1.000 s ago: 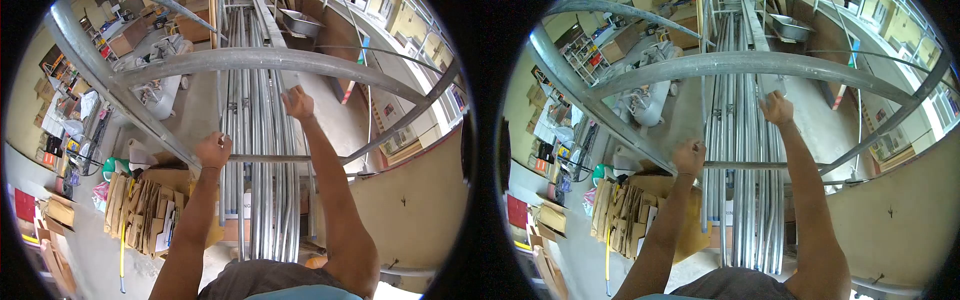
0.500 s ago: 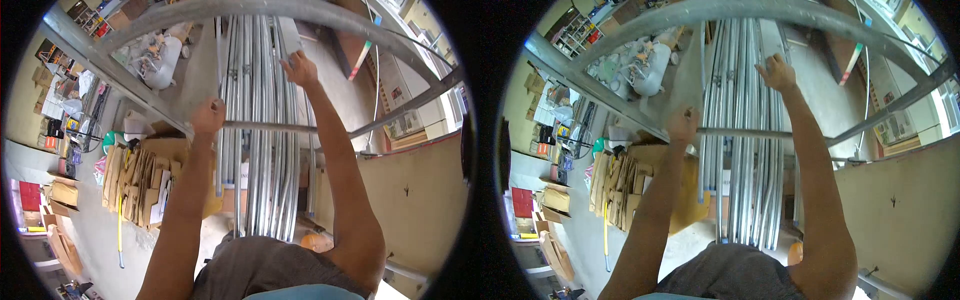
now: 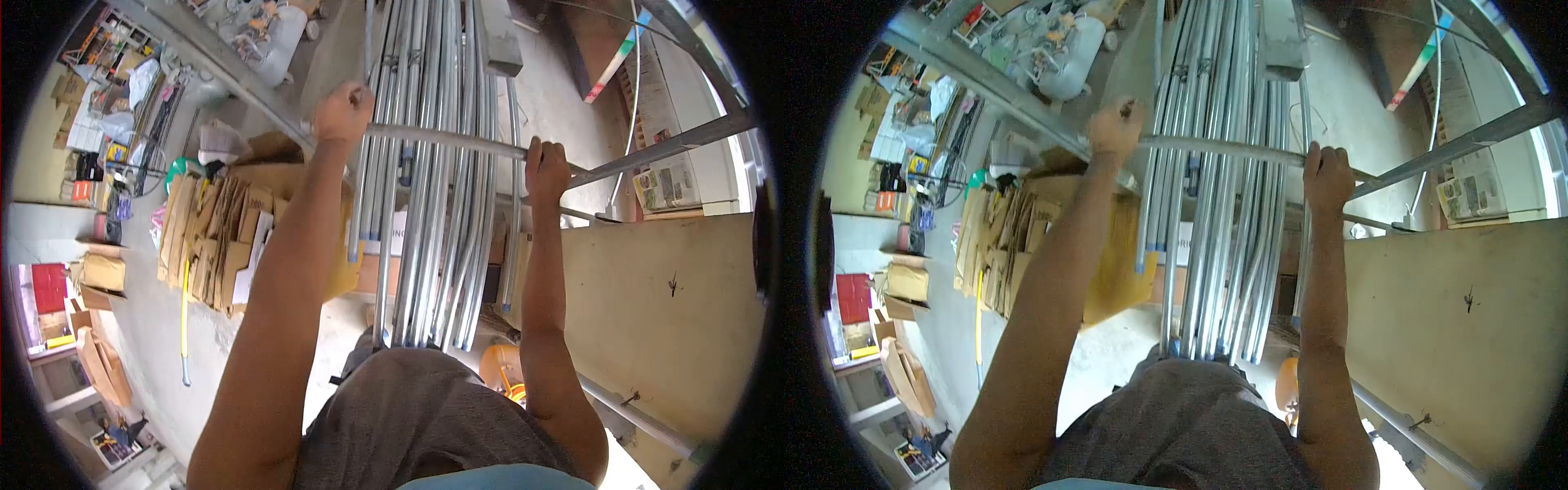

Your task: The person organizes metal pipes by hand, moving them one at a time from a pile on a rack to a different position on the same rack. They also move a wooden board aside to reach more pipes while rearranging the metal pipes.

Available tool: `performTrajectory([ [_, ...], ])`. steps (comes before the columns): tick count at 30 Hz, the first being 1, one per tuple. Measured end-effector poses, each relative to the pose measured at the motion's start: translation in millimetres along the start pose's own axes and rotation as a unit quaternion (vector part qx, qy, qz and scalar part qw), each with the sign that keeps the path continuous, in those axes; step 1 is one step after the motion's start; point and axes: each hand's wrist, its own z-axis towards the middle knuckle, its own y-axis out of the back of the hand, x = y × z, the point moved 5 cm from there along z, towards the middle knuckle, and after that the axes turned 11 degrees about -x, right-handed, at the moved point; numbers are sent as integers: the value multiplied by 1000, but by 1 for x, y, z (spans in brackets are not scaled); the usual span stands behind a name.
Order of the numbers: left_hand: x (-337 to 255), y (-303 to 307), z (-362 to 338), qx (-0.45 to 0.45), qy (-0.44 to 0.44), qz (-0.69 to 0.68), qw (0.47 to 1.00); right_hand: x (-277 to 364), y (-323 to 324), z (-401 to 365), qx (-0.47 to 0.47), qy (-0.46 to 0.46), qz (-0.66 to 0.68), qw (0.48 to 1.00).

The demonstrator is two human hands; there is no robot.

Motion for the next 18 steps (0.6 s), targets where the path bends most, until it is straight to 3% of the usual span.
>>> performTrajectory([
  [3, 5, -5, -1, -10, -14, 15, 1000, 0, -7, 4, 71, 9, -97, 993],
  [4, 6, -6, -3, 5, -9, 39, 999, 4, -11, 7, 157, 20, -126, 979],
  [6, 1, -2, -3, -7, -29, 57, 998, 10, -33, 8, 273, 119, -99, 949],
  [7, 6, -6, -2, 1, -21, 65, 998, 29, -29, 13, 268, 165, -115, 942],
  [9, 12, -12, 1, -23, -57, 118, 991, 24, -66, 12, 356, 124, -67, 924],
  [10, 13, -12, -1, -17, -53, 120, 991, 28, -77, 12, 363, 126, -50, 922],
  [12, 6, -9, 2, -40, -70, -15, 997, 19, -107, 14, 370, 127, -35, 920],
  [14, -2, -3, 0, -56, -75, 6, 996, 0, -135, 6, 323, 296, -51, 897],
  [15, -5, 2, -3, -77, -82, 26, 993, 5, -129, 3, 326, 296, -52, 896],
  [17, -10, 7, -10, -45, -65, 7, 997, 25, -86, 28, 230, 100, -92, 964],
  [18, -13, 12, -8, -20, -58, -14, 998, 44, -47, 35, 189, -81, -25, 978],
])
